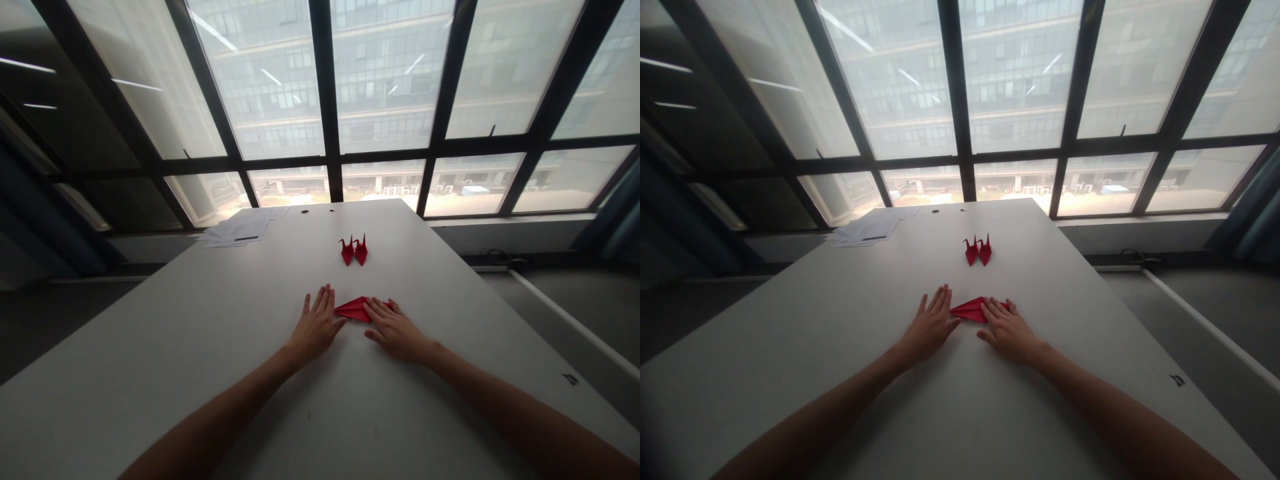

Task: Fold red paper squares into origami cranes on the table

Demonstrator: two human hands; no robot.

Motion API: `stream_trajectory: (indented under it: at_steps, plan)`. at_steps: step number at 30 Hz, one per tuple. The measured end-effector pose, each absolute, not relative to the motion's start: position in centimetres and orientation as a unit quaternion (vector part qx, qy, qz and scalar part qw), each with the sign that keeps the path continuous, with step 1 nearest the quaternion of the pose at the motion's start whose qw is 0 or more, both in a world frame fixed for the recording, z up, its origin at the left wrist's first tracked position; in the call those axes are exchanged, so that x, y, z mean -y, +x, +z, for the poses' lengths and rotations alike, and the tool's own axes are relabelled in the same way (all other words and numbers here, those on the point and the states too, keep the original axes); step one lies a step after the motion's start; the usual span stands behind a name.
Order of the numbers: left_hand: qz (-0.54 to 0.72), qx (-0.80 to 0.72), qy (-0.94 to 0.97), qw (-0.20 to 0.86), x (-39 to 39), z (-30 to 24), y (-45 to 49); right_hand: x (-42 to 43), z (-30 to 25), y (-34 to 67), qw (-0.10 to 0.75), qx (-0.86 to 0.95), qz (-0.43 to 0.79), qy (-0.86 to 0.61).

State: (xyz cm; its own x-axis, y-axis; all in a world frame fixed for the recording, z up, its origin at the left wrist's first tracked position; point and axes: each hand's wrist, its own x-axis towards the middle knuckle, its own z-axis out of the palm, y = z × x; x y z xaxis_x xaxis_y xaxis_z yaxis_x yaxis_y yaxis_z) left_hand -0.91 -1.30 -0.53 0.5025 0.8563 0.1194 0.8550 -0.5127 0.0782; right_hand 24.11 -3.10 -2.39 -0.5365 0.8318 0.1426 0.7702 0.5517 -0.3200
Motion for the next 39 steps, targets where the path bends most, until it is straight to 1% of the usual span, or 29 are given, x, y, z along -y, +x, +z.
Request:
stream_trajectory:
  at_steps: [2, 4, 6, 12, 15, 17, 22, 24, 27, 30, 33, 39]
  plan:
    - [0.097, -0.435, 0.895, -0.003, 1.6, -0.9, 0.2, 3.1, -2.4, 24.1, 0.135, 0.872, 0.107, -0.458]
    - [0.085, -0.393, 0.915, 0.019, 1.9, -1.3, 1.0, 3.1, -2.5, 24.0, 0.124, 0.876, 0.104, -0.454]
    - [0.061, -0.384, 0.920, 0.044, 2.1, -1.6, 1.3, 3.1, -2.8, 23.9, 0.111, 0.874, 0.096, -0.464]
    - [0.040, -0.405, 0.912, 0.052, 1.9, -2.1, 0.9, 3.1, -4.3, 23.9, 0.095, 0.757, 0.025, -0.646]
    - [0.040, -0.407, 0.911, 0.053, 1.9, -2.1, 0.9, 3.3, -4.4, 23.8, 0.109, 0.720, -0.007, -0.685]
    - [0.046, -0.407, 0.911, 0.051, 1.9, -2.1, 1.1, 3.6, -3.8, 23.6, 0.141, 0.735, -0.026, -0.663]
    - [0.080, -0.419, 0.904, 0.032, 2.5, -1.9, 1.5, 4.2, -2.0, 22.7, 0.220, 0.813, -0.057, -0.537]
    - [0.104, -0.427, 0.898, 0.022, 2.9, -1.6, 1.6, 4.1, -1.8, 22.7, 0.228, 0.836, -0.026, -0.498]
    - [0.138, -0.430, 0.892, 0.016, 3.0, -1.1, 1.8, 3.6, -2.3, 23.2, 0.218, 0.862, 0.058, -0.454]
    - [0.165, -0.423, 0.891, 0.026, 2.4, -0.9, 1.6, 2.9, -2.8, 23.7, 0.227, 0.857, 0.105, -0.451]
    - [0.198, -0.414, 0.887, 0.059, 1.2, -1.0, 1.3, 2.4, -3.0, 23.9, 0.249, 0.847, 0.118, -0.454]
    - [0.253, -0.427, 0.861, 0.114, 0.3, -1.2, 1.2, 1.5, -2.9, 23.5, 0.325, 0.809, 0.122, -0.475]
